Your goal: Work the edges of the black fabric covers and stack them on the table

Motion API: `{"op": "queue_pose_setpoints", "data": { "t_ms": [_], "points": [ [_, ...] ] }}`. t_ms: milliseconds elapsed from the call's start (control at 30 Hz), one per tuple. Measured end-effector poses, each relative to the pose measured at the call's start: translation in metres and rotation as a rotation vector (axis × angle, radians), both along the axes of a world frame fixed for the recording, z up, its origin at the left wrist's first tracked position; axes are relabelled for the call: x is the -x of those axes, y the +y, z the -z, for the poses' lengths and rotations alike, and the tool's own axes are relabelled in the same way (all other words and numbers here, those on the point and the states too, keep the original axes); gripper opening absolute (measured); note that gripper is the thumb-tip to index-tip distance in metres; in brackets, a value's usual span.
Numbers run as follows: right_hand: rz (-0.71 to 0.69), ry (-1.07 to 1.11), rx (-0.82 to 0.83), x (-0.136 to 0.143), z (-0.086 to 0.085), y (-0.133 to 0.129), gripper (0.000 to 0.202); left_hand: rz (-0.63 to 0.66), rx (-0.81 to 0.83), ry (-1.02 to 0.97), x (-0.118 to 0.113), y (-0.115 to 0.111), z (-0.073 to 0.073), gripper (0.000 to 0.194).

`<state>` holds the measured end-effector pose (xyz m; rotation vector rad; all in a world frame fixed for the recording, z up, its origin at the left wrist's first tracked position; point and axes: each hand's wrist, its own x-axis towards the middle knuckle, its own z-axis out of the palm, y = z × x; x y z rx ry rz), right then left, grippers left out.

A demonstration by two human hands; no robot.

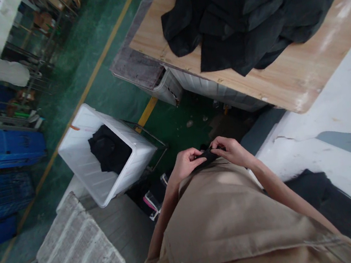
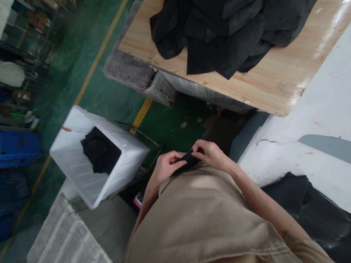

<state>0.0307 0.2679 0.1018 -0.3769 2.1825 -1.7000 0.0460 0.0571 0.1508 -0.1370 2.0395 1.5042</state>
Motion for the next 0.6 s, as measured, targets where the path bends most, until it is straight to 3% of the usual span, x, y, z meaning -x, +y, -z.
{"op": "queue_pose_setpoints", "data": {
  "t_ms": [233,433,600],
  "points": [
    [-0.001,-0.053,0.038,0.000,0.005,-0.001,0.012,-0.021,-0.009,-0.026,-0.001,-0.001,0.004,0.021],
    [0.045,-0.217,0.197,0.001,0.024,-0.005,0.023,0.061,0.034,-0.004,0.002,0.000,0.003,0.021],
    [0.048,-0.278,0.219,0.001,0.025,-0.005,0.026,0.097,0.086,0.015,0.003,0.001,0.004,0.022]
  ]
}}
